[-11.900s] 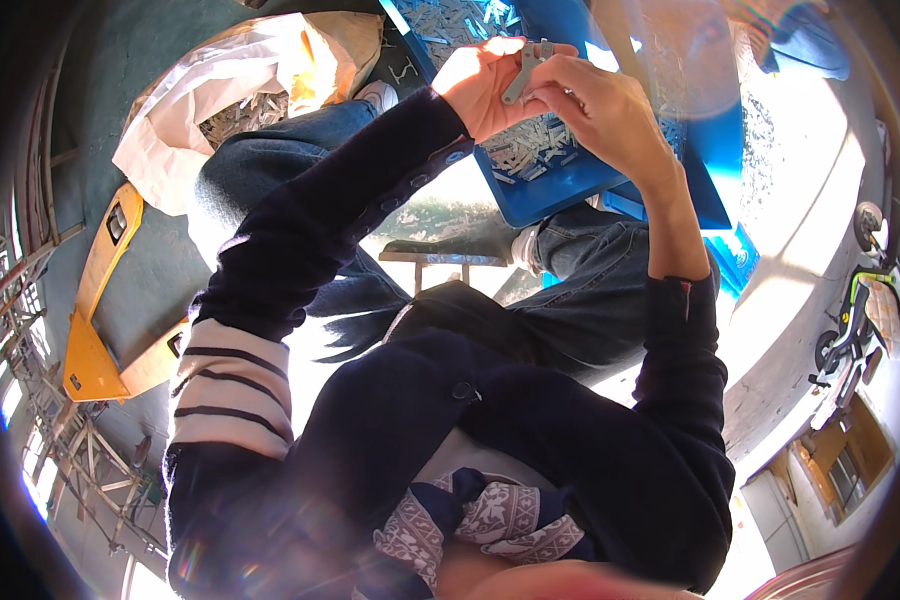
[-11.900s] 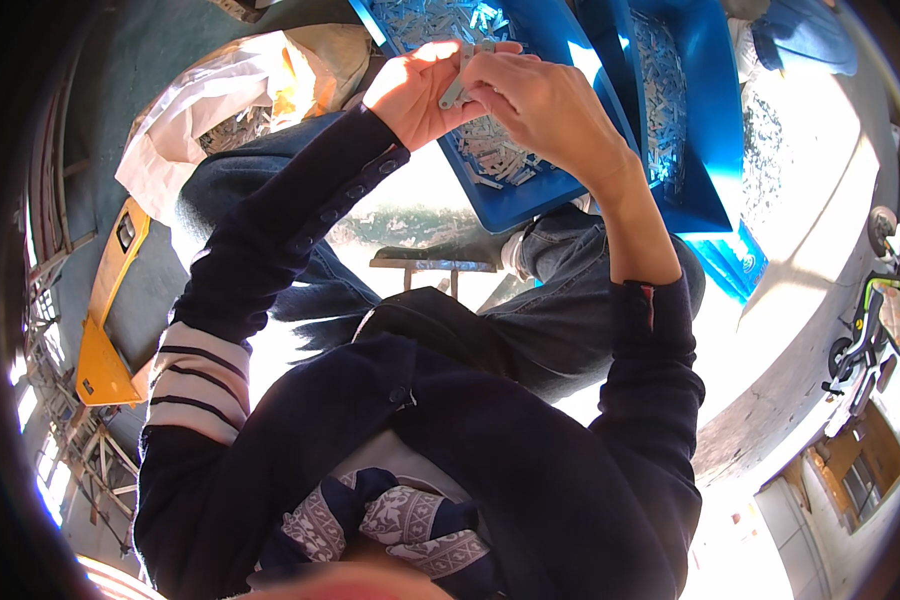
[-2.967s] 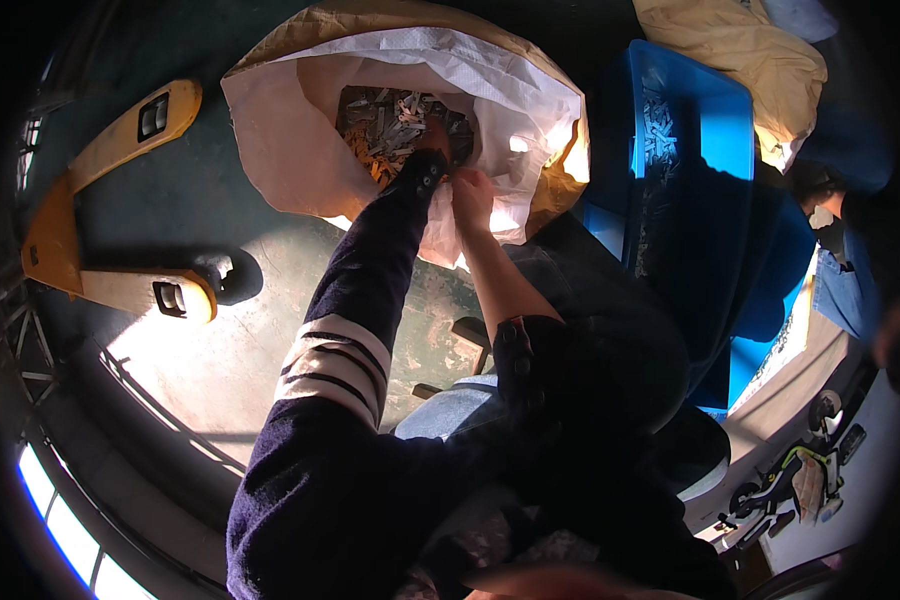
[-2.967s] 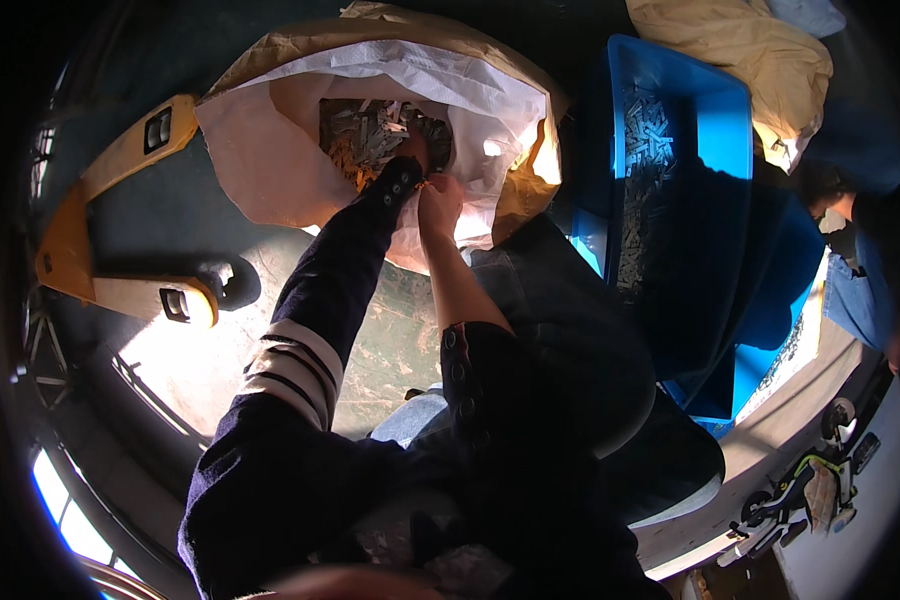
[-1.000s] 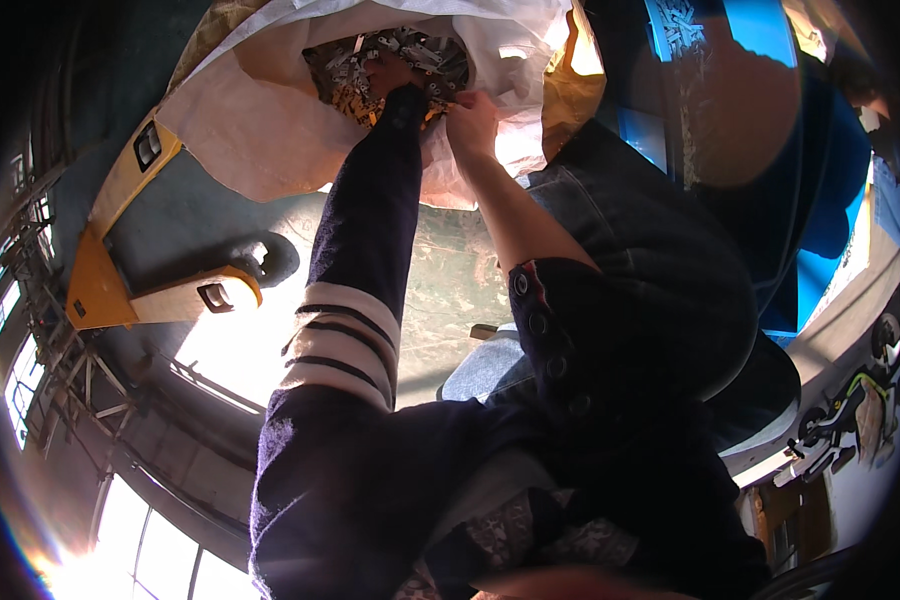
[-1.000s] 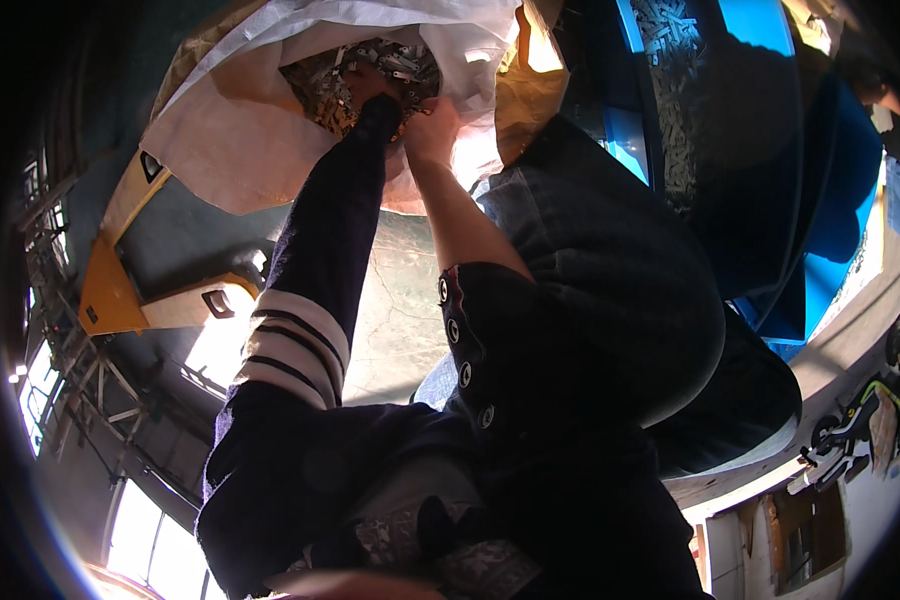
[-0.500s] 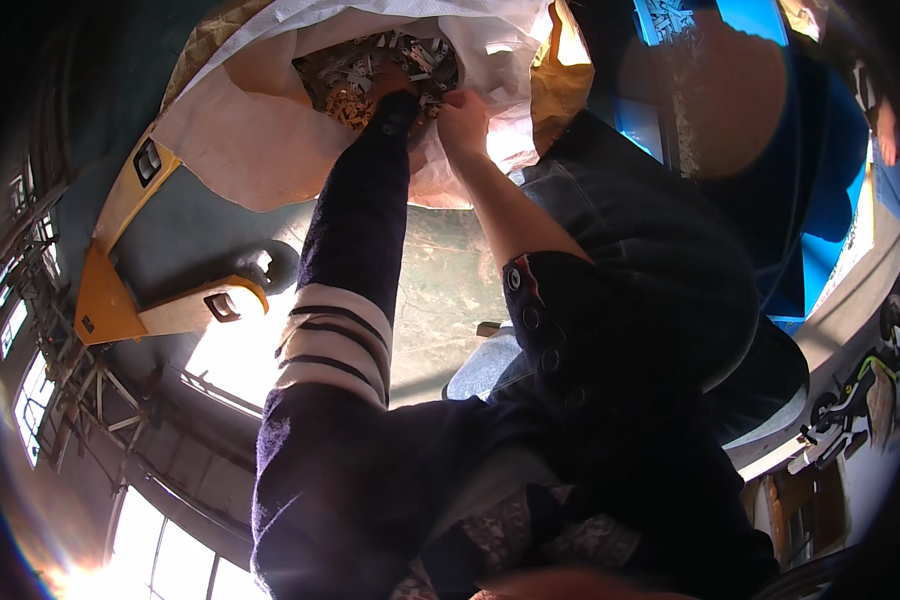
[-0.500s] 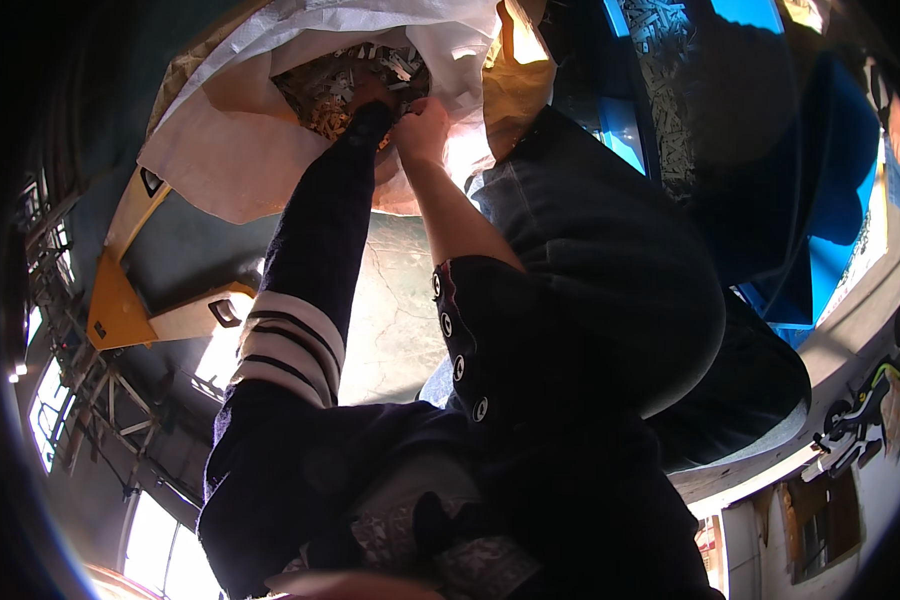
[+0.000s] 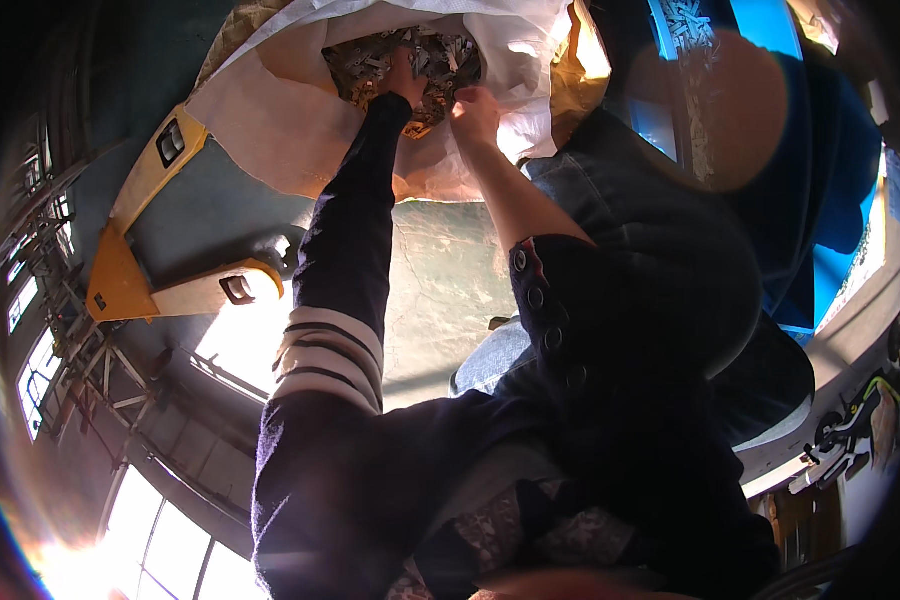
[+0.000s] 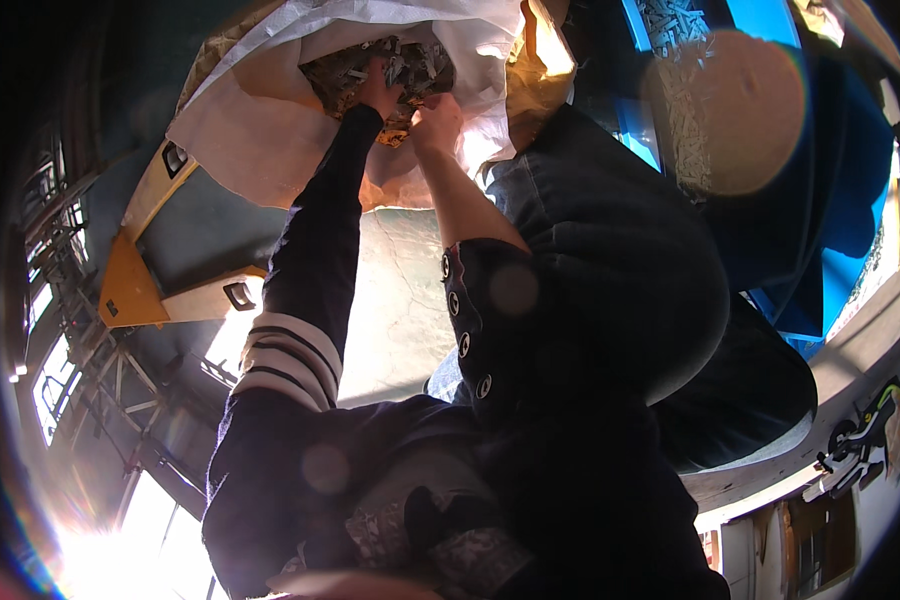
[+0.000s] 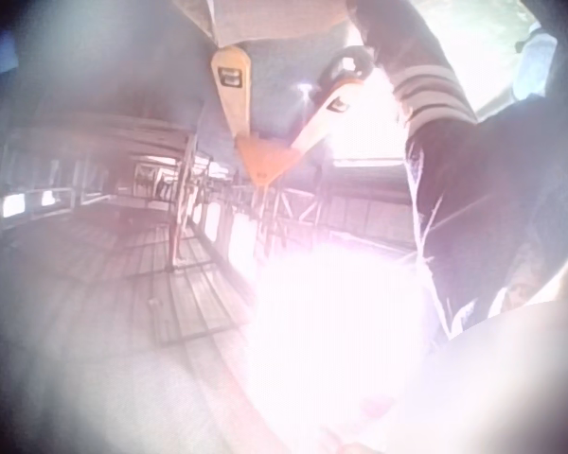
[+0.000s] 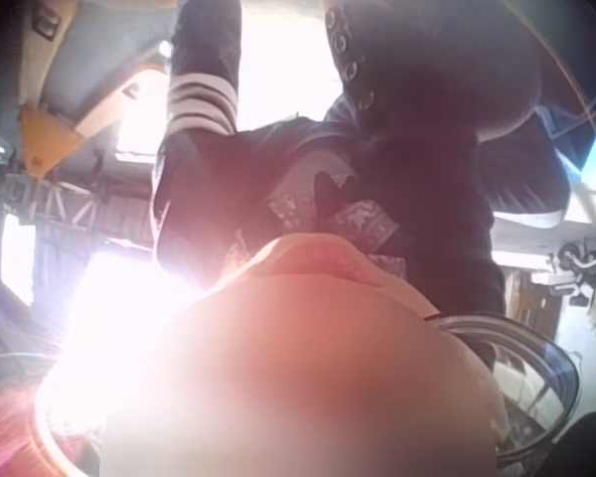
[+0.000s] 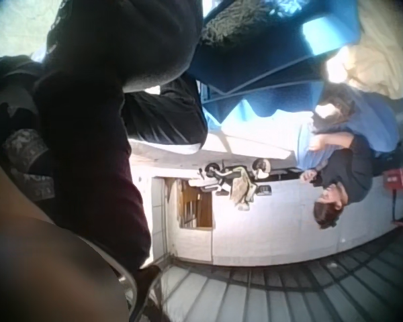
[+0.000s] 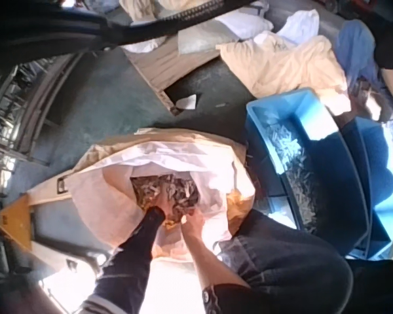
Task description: The person sits and repeatedly picks small metal fasteners from a blue bin, inspects them by hand, and places them into a white sack. The person occasionally reaches into the sack to retrieve more fasteners and continues sorting them by hand.
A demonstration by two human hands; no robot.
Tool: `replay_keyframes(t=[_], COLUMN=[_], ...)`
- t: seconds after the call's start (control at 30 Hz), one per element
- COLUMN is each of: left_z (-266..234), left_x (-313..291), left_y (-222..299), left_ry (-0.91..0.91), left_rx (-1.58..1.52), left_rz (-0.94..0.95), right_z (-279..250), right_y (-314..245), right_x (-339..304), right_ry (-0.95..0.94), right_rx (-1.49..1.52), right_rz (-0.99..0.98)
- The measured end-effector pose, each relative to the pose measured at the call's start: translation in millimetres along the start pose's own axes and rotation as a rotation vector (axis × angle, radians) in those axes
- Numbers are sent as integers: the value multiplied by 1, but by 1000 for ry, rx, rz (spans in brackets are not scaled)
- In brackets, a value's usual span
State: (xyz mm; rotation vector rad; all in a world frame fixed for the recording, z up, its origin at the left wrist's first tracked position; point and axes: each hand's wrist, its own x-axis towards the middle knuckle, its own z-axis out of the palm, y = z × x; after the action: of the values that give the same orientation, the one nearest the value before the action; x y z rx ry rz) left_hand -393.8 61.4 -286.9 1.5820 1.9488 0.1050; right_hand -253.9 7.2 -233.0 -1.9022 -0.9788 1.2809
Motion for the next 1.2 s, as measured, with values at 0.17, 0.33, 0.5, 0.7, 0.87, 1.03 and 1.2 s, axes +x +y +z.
replay_keyframes(t=[0.17,0.33,0.5,0.7,0.87,1.03,1.2], left_z=[-9,3,-14,-23,-24,-26,-19], left_x=[-7,-5,-13,-23,-36,-60,-65], left_y=[-1,-11,7,42,63,78,81], left_ry=[-54,178,-83,-174,-119,-88,97], left_rx=[-47,-271,-1140,-1939,-2042,-2088,-2002], left_rz=[42,31,-579,-159,64,65,25], right_z=[5,8,-1,-2,4,-4,-6], right_y=[17,15,-2,-30,-40,-51,-60], right_x=[2,12,2,2,9,6,-1], right_ry=[-56,-105,4,-122,-297,-350,-215], right_rx=[-65,262,226,506,1121,1062,994], right_rz=[-179,290,113,466,569,331,289])
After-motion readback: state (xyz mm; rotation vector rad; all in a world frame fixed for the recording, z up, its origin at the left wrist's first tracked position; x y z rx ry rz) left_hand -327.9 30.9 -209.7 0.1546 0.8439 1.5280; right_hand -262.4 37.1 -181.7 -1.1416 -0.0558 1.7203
